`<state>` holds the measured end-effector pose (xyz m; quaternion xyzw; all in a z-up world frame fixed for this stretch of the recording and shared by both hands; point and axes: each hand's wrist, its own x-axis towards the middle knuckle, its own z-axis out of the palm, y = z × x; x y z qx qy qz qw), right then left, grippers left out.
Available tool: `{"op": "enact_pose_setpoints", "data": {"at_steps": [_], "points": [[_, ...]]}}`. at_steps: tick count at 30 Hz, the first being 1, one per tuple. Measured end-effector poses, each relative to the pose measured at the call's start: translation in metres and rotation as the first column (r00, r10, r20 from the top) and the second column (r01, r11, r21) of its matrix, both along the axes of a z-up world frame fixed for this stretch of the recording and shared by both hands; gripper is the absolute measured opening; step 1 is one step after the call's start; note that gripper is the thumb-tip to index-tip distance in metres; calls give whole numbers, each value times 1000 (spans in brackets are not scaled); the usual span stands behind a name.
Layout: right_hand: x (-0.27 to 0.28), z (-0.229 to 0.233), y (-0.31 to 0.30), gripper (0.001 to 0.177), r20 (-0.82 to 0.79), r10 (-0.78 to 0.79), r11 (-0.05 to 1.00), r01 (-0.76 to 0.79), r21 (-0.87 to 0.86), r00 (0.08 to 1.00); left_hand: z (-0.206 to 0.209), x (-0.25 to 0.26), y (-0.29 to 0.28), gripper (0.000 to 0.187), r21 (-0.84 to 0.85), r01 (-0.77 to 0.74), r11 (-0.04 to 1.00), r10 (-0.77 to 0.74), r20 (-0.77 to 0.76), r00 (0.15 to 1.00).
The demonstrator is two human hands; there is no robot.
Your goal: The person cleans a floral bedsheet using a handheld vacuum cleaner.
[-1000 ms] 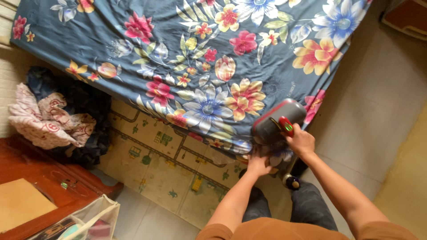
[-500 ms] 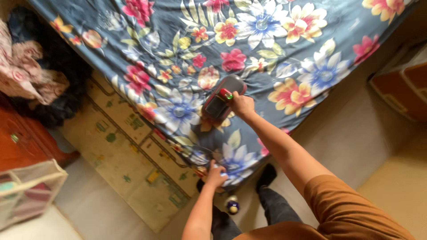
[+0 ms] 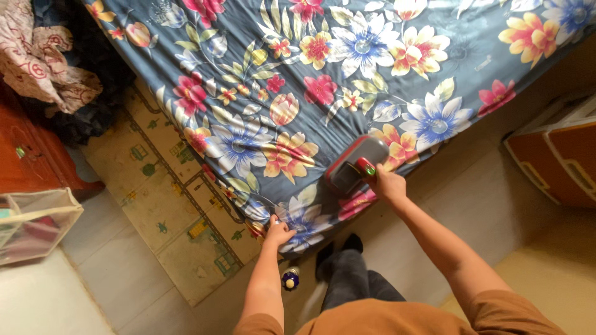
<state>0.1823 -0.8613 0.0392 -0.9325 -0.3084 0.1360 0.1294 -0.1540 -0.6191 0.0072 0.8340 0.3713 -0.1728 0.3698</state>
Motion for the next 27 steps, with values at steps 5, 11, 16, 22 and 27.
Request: {"op": "enact_pose_setpoints", "data": {"at_steps": [5, 11, 16, 22, 27], "points": [[-11, -11, -20, 51, 36, -65, 996, 63, 58, 997, 1, 18, 1, 48, 15, 27, 1000, -24, -168, 986], [2, -17, -1, 50, 25, 13, 990, -17, 141, 1000, -2, 32, -20, 50, 266, -52, 962, 113, -219, 969], [36, -29, 94, 49, -48, 16, 992, -10, 130, 999, -21, 83, -67, 59, 437, -270, 858, 244, 115, 963], [90, -28, 209, 44, -62, 151, 972, -137, 190, 987, -39, 131, -90, 87, 431, -304, 850, 236, 204, 950], [122, -22, 214, 46, -24, 330, 939, -326, 107, 944, -23, 142, -87, 92, 393, -346, 852, 260, 255, 931]]}}
